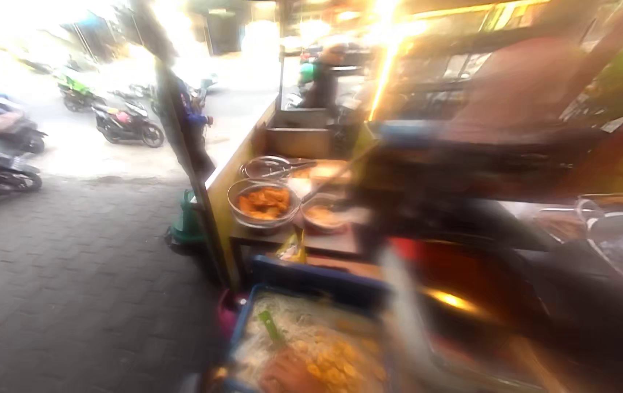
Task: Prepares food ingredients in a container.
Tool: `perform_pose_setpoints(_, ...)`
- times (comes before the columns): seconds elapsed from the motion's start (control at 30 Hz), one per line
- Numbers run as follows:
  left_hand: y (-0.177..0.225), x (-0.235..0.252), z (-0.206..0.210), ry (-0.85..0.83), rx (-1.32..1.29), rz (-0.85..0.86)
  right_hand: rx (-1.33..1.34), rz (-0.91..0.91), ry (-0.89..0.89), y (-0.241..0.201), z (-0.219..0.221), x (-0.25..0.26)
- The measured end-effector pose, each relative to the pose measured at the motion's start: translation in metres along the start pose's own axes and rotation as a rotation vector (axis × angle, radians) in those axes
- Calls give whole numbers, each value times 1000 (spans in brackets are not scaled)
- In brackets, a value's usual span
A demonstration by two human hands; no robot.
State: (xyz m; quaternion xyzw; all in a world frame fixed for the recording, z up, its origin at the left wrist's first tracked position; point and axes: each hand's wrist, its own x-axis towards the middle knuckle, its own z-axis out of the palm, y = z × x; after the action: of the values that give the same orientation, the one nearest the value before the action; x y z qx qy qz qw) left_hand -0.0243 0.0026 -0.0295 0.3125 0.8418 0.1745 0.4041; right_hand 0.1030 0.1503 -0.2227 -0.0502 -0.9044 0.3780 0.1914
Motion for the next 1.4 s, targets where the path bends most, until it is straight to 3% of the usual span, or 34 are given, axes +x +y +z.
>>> perform_pose_setpoints(0.13, -28, 28, 11, 14, -4, -89, 17, -54, -116, -1, 13, 13)
perform_pose_setpoints(0.2, -77, 48, 26, 55, -39, -19, 69, -54, -166, -5, 13, 12)
perform_pose_setpoints(0.27, -134, 74, 50, 179, -40, 137, 102, -97, -96, -3, 14, 7)
perform_pose_setpoints(0.4, -169, 89, 62, 222, -6, 255, 47, -95, 179, -3, -4, -3)
perform_pose_setpoints(0.43, -187, 103, 81, 440, 8, 385, 4, -60, 272, -5, -10, -1)
perform_pose_setpoints(0.53, -184, 108, 80, 447, -75, 322, -126, 62, 380, -5, -19, 31)
perform_pose_setpoints(0.6, -159, 99, 56, 243, -116, 182, -113, 122, 311, -2, -13, 66)
perform_pose_setpoints(0.73, -148, 109, 47, 145, -72, 115, 232, 333, 120, 9, -1, 119)
perform_pose_setpoints(0.83, -153, 120, 47, 84, -25, 143, 455, 399, 105, 8, -8, 128)
perform_pose_setpoints(0.97, -160, 123, 53, 110, -46, 150, 602, 368, 243, -5, -34, 136)
perform_pose_setpoints(1.17, -166, 105, 45, 207, -99, 154, 746, 165, 480, -17, -57, 175)
perform_pose_setpoints(1.27, -179, 106, 42, 253, -78, 144, 741, 145, 536, 11, -38, 192)
perform_pose_setpoints(1.4, -188, 110, 35, 228, -35, 82, 614, 327, 455, 64, 19, 173)
